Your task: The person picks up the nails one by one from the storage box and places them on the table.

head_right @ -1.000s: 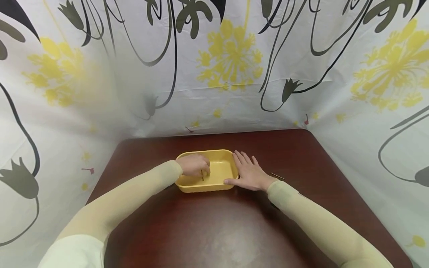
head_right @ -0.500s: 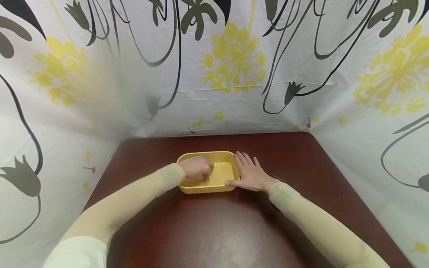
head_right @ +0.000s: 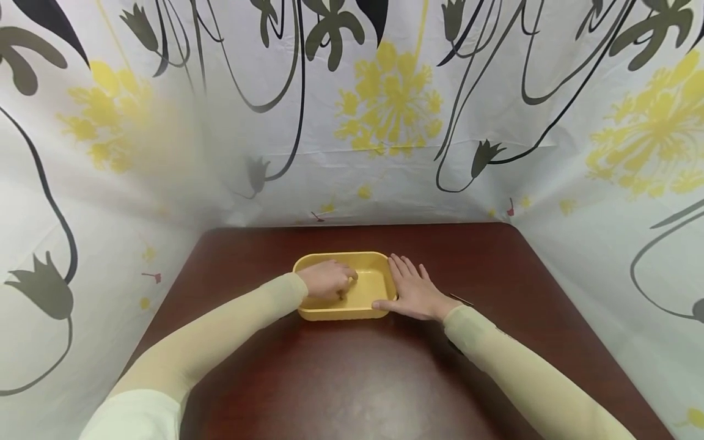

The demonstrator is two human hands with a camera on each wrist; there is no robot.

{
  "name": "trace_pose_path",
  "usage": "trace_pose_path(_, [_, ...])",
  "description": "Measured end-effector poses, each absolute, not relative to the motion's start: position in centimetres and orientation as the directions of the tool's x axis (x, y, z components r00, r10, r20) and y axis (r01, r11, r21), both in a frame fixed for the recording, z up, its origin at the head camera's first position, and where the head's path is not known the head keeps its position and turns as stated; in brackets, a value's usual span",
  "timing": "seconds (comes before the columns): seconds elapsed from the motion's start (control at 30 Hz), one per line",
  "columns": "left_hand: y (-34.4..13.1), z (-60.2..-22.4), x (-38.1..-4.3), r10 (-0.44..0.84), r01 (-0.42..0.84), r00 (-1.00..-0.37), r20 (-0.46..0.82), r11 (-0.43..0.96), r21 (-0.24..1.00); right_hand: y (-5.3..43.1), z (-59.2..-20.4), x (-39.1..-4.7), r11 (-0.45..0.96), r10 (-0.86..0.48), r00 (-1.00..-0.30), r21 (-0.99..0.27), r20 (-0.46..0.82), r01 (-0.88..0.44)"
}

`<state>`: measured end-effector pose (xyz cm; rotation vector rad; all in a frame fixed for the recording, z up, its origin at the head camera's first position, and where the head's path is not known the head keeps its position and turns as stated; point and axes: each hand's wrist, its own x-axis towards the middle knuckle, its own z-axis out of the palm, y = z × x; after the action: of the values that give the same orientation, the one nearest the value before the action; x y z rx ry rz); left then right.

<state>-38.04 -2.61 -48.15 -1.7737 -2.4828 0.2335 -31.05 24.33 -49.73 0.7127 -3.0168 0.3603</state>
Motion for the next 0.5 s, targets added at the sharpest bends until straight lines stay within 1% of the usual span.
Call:
trace_pose_path(0.23, [-2.65, -48.45, -37.89, 0.934, 0.919, -0.356, -0.030, 0.344, -0.190, 24.35, -49.89, -30.97, 0.871, -0.437, -0.898, -0.221, 0.058, -0.438])
trace_pose_path(0.5, [-2.92, -47.93, -37.53, 0.920, 0.910, -0.391, -0.011, 0.385, -0.152, 24.34, -49.79, -30.76, 0.872, -0.435, -0.898, -0.220, 0.065, -0.438])
